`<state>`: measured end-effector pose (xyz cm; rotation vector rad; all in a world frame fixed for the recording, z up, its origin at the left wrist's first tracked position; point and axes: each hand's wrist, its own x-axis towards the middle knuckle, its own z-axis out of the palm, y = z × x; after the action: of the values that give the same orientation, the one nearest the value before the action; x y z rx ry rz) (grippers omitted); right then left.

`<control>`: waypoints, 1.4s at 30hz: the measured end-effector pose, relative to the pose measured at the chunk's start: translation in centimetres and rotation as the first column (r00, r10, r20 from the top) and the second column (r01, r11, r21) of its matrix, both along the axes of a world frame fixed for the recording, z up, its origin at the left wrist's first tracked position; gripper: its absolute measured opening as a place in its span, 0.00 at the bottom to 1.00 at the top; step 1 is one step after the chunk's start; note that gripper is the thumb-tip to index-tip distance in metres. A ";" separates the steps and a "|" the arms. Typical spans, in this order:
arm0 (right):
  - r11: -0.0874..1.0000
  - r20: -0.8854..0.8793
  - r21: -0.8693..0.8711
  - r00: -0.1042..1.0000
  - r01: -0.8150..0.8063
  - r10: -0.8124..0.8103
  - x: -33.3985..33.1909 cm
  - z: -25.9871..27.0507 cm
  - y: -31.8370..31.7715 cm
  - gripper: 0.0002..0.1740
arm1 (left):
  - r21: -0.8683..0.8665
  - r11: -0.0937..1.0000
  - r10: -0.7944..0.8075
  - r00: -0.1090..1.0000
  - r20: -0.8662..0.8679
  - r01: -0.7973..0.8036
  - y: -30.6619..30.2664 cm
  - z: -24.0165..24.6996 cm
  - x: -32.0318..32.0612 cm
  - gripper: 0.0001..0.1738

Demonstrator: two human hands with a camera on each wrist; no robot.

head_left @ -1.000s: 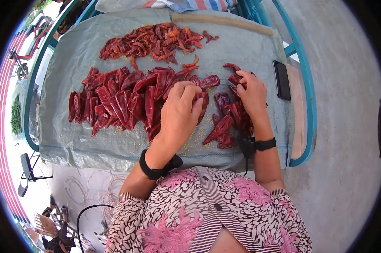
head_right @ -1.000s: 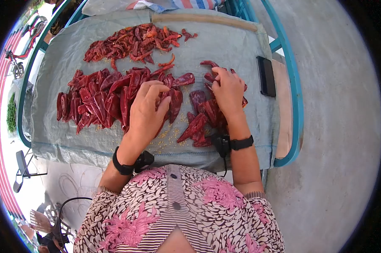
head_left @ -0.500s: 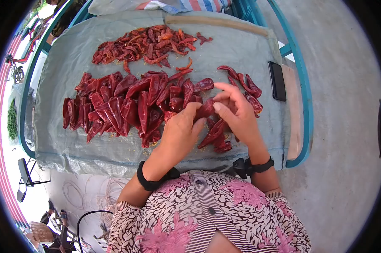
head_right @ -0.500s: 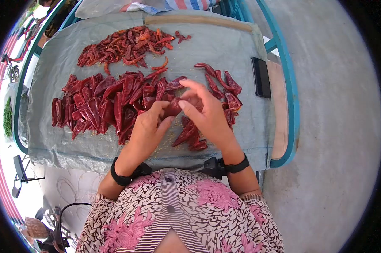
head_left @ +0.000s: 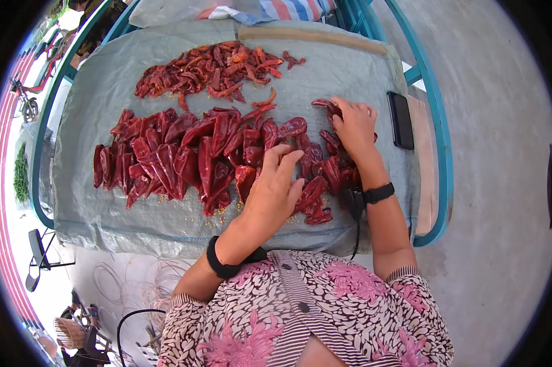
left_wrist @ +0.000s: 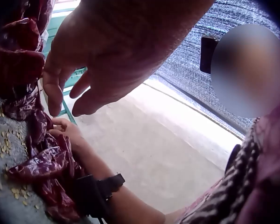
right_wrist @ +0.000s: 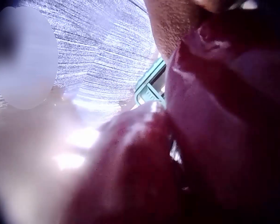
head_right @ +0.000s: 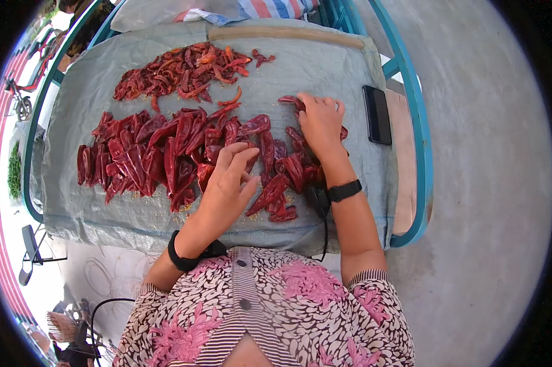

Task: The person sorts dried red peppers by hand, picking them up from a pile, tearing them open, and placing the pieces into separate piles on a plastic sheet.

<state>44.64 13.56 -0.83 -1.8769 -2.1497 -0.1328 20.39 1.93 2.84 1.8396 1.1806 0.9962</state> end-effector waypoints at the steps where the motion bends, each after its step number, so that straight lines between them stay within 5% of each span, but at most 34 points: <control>1: 1.000 -0.055 0.026 0.998 -0.007 0.009 -0.1 0.4 -0.1 0.24 | 0.003 1.000 0.010 1.000 0.020 -0.010 0.1 0.1 -0.1 0.31; 5: 0.985 -0.510 0.151 0.847 -0.084 0.150 -1.7 4.7 -2.5 0.21 | 0.032 0.997 0.074 0.994 0.082 -0.077 0.3 1.6 -0.9 0.31; 9: 0.921 -0.515 0.032 0.783 -0.389 0.349 -4.1 8.8 -5.9 0.20 | 0.122 0.980 0.156 0.988 -0.003 -0.154 0.8 2.5 -0.9 0.34; 11: 0.844 -0.669 -0.090 0.660 -0.528 0.342 -4.9 9.4 -7.1 0.20 | 0.241 0.955 0.202 0.975 -0.090 -0.176 1.2 2.6 -0.7 0.32; 14: 0.821 -0.871 -0.179 0.475 -0.542 0.124 -5.4 9.2 -8.2 0.20 | 0.277 0.958 0.155 0.950 -0.273 -0.077 1.1 1.6 -1.6 0.29; 15: 0.846 -0.866 -0.265 0.500 -0.463 0.002 -4.9 9.1 -8.1 0.19 | 0.263 0.958 0.185 0.947 -0.263 -0.114 1.0 1.6 -1.6 0.26; 18: 0.936 -0.587 -0.285 0.809 -0.209 0.002 -3.6 6.6 -6.8 0.18 | 0.142 0.962 0.271 0.883 -0.383 -0.233 0.7 1.5 -1.4 0.25; 22: 0.956 -0.090 -0.205 0.977 -0.209 0.195 -3.5 4.4 -6.3 0.16 | 0.043 0.944 0.294 0.771 -0.565 -0.328 1.9 2.4 -0.6 0.30; 28: 0.936 -0.040 -0.302 0.983 -0.181 0.177 -3.8 3.2 -4.9 0.14 | -0.005 0.934 0.298 0.786 -0.542 -0.358 2.5 3.8 -0.6 0.37; 31: 0.959 -0.234 -0.248 0.969 -0.133 0.074 -2.6 3.9 -4.8 0.09 | 0.026 0.949 0.284 0.822 -0.494 -0.313 1.7 3.0 -1.6 0.38; 35: 0.996 -0.376 0.081 0.927 0.020 0.012 -3.2 6.9 -5.7 0.06 | 0.085 0.973 0.232 0.920 -0.317 -0.216 1.1 1.2 -2.0 0.38; 40: 0.994 -0.761 -0.007 0.645 -0.111 0.066 -6.2 9.6 -8.7 0.07 | 0.225 0.955 0.189 0.981 0.042 -0.193 0.7 1.2 -0.2 0.37; 42: 0.981 -0.858 -0.079 0.513 -0.177 0.023 -6.8 9.9 -9.7 0.06 | 0.113 0.986 0.109 0.990 0.093 -0.120 0.5 0.8 -0.3 0.38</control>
<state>37.80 3.89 9.04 -1.3766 -1.5321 0.8581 20.14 2.39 3.60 1.8154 1.2087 1.2222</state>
